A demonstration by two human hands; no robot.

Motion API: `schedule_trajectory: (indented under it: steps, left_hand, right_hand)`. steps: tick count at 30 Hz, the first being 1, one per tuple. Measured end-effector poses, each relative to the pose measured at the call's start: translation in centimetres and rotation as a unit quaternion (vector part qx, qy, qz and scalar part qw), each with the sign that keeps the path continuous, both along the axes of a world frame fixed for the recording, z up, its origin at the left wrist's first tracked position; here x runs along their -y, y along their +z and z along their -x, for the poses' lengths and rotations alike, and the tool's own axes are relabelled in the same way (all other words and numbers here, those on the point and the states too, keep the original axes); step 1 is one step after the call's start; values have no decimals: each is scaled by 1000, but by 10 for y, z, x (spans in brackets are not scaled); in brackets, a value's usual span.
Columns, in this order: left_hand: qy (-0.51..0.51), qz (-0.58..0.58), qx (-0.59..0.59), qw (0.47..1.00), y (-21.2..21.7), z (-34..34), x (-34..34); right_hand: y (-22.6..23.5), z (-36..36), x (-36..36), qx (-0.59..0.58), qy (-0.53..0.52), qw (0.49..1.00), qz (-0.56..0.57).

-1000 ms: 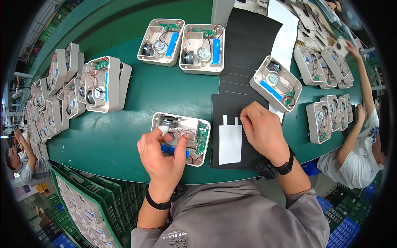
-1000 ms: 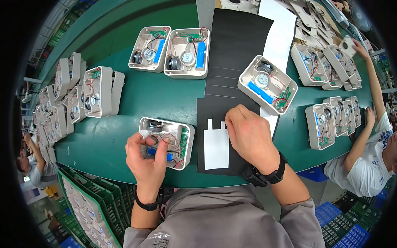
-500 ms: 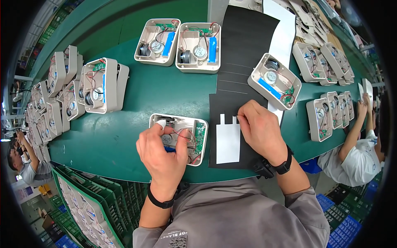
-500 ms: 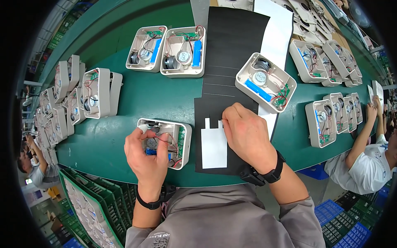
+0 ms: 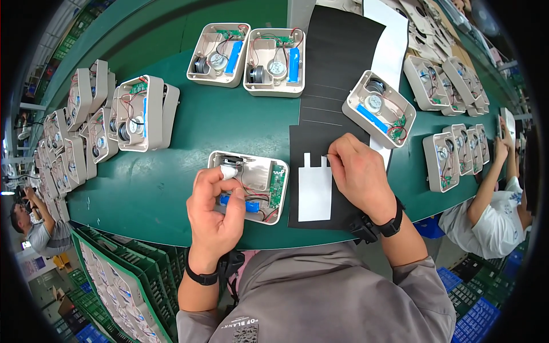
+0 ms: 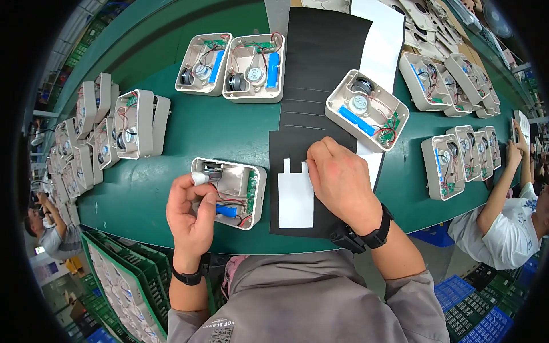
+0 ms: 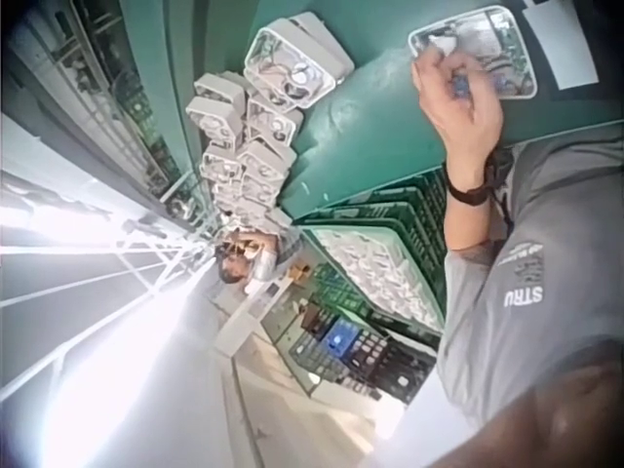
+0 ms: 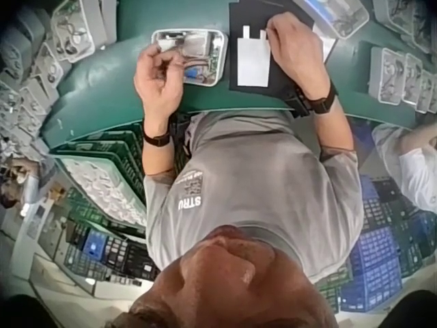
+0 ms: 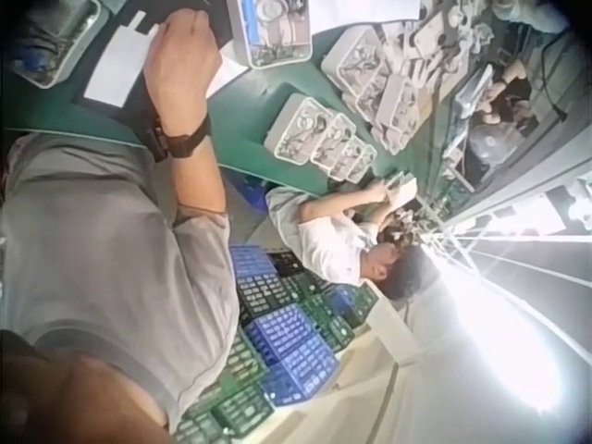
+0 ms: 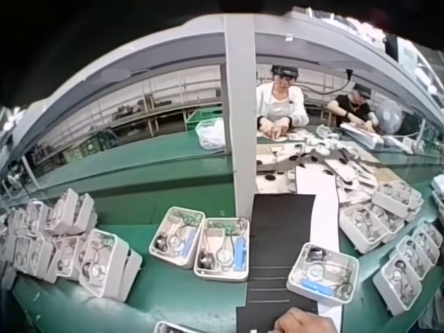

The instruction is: Assembling electronic components into plastic housings on a factory production line.

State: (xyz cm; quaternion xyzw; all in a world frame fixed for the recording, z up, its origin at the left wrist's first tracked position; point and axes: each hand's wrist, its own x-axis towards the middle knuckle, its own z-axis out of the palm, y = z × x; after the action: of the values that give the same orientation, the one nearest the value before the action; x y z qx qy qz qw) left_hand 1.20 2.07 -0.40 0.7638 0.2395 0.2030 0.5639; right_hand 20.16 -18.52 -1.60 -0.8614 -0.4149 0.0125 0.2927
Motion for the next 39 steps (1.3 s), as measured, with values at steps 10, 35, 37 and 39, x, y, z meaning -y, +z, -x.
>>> schedule_trajectory:
  steps: [10, 35, 37, 39]
  left_hand:
    - [-36, -358, 16, 933, -6, -1, 15]
    - [29, -342, -27, 939, 2, 9, 34]
    - [19, -310, -18, 950, 1, 8, 36]
    - [21, -285, -3, 958, -3, 9, 37]
  right_hand:
    - [16, -5, 7, -60, 18, 998, 26]
    - [27, 35, -55, -262, 108, 947, -151]
    - [25, 47, -45, -267, 104, 945, -159]
    - [25, 57, -36, -276, 98, 940, -177]
